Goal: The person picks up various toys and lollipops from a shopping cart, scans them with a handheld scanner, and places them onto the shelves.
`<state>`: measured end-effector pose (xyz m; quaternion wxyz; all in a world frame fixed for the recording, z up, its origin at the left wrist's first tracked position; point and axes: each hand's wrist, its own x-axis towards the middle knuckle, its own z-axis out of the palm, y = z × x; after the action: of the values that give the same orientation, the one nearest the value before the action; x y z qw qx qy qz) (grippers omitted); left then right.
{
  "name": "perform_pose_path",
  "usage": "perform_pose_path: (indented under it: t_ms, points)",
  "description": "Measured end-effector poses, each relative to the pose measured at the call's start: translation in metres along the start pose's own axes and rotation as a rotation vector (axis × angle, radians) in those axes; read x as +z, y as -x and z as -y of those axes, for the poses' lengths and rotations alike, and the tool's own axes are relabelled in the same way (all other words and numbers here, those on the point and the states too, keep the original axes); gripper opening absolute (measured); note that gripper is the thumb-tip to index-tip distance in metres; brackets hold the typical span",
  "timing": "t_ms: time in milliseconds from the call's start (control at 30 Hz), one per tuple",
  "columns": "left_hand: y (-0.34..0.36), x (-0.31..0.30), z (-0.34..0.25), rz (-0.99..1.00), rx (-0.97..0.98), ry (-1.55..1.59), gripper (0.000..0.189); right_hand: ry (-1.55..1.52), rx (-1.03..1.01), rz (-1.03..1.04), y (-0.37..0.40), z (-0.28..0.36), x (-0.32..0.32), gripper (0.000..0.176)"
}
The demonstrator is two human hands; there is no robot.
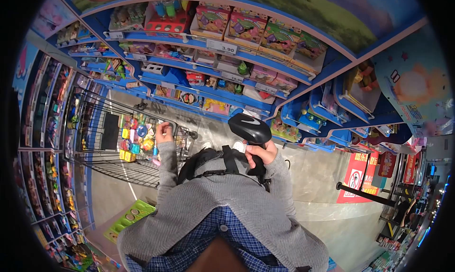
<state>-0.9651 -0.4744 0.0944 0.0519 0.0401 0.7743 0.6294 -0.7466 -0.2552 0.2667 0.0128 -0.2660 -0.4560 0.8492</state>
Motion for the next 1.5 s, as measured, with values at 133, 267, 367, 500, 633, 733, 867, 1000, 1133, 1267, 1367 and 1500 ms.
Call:
perform_pose_path:
  t_ms: [133,267,367,500,633,733,867,1000,1133,1267,1367,1500]
  points:
    - [-0.031,-0.049,0.071,-0.122,-0.019,-0.210,0.031,0.054,0.043,0.047,-0.019,-0.007,0.033,0.020]
    - [-0.032,-0.087,0.157,-0.074,-0.200,-0.467,0.055,0.103,0.119,0.068,-0.036,-0.015,0.058,0.018]
    - [-0.024,-0.105,0.245,0.033,-0.448,-0.453,0.066,0.106,0.212,0.015,-0.045,-0.021,0.074,0.021]
    - [-0.016,-0.110,0.254,0.029,-0.632,-0.514,0.061,0.133,0.294,-0.022,-0.056,-0.031,0.085,0.022]
    - [-0.024,-0.098,0.244,0.013,-0.975,-0.582,0.059,0.162,0.403,-0.059,-0.065,-0.038,0.099,0.022]
    - [-0.028,-0.091,0.276,-0.053,-1.032,-0.481,0.066,0.198,0.505,-0.121,-0.072,-0.041,0.112,0.022]
    - [-0.051,-0.088,0.266,-0.164,-0.992,-0.553,0.071,0.191,0.600,-0.189,-0.077,-0.048,0.118,0.022]
    - [-0.051,-0.087,0.337,-0.314,-0.901,-0.382,0.083,0.261,0.656,-0.193,-0.083,-0.052,0.119,0.024]
    - [-0.073,-0.089,0.314,-0.157,-1.057,-0.299,0.094,0.211,0.685,-0.280,-0.085,-0.054,0.118,0.021]
    - [-0.080,-0.085,0.322,-0.101,-1.057,-0.579,0.092,0.224,0.722,-0.314,-0.088,-0.053,0.113,0.021]
    - [-0.084,-0.069,0.317,-0.042,-1.002,-0.789,0.085,0.260,0.737,-0.261,-0.086,-0.053,0.104,0.024]
    - [-0.085,-0.064,0.285,-0.100,-1.161,-0.322,0.069,0.202,0.698,-0.225,-0.087,-0.050,0.100,0.023]
